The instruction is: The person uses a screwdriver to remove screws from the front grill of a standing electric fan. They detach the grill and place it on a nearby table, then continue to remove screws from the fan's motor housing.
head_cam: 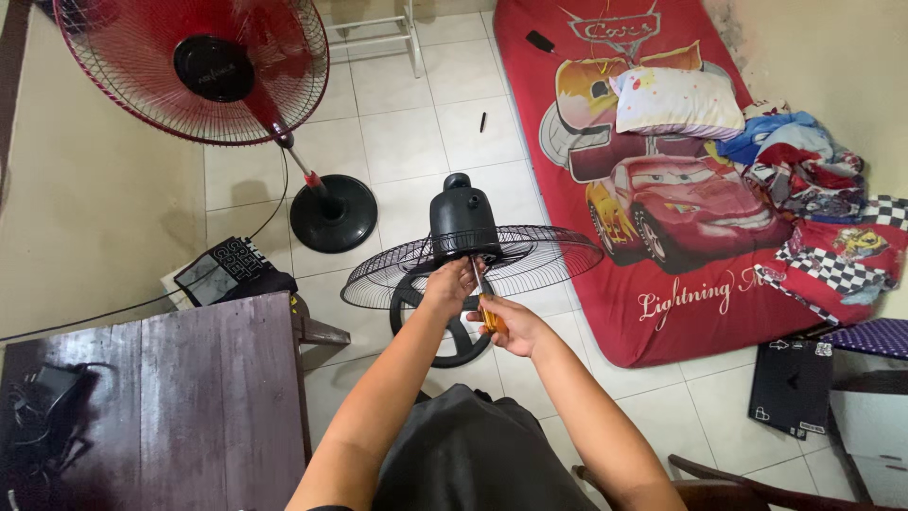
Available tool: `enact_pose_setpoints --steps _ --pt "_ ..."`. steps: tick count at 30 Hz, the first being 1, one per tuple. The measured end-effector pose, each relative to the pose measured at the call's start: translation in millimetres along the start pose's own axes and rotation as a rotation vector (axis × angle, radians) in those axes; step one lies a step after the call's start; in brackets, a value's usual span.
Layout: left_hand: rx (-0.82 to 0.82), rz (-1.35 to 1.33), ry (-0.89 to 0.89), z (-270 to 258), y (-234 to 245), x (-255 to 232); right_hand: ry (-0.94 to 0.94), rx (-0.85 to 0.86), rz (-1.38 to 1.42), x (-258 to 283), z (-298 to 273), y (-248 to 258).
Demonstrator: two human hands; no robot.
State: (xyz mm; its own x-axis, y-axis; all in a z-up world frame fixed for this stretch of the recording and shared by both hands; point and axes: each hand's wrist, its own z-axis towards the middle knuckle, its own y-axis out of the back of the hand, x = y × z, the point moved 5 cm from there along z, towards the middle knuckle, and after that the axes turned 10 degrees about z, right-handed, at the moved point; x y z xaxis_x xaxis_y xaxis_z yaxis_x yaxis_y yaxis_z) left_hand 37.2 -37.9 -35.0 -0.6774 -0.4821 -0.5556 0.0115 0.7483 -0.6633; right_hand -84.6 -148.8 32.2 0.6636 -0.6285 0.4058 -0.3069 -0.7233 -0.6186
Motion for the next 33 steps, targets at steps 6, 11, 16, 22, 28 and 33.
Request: enact_pose_setpoints --steps 6,11,16,22,28,33 --pt "-0.042 0.053 0.062 -3 -4 -4 0.017 -0.005 -0.047 3 11 12" --pt "-0.069 0.092 0.061 -11 -7 -9 -0.062 0.069 0.04 4 9 11" --pt "-0.074 0.046 0.054 -12 -8 -8 -0.066 0.093 0.031 9 6 9" --pt "-0.066 0.053 0.031 -16 -11 -10 0.0 0.049 -0.008 14 4 15" --pt "-0.107 0.101 -0.018 -22 -17 -16 0.004 0.014 -0.033 13 5 13" --pt "-0.12 0.126 -0.028 -26 -17 -14 0.005 0.024 -0.032 12 4 14"
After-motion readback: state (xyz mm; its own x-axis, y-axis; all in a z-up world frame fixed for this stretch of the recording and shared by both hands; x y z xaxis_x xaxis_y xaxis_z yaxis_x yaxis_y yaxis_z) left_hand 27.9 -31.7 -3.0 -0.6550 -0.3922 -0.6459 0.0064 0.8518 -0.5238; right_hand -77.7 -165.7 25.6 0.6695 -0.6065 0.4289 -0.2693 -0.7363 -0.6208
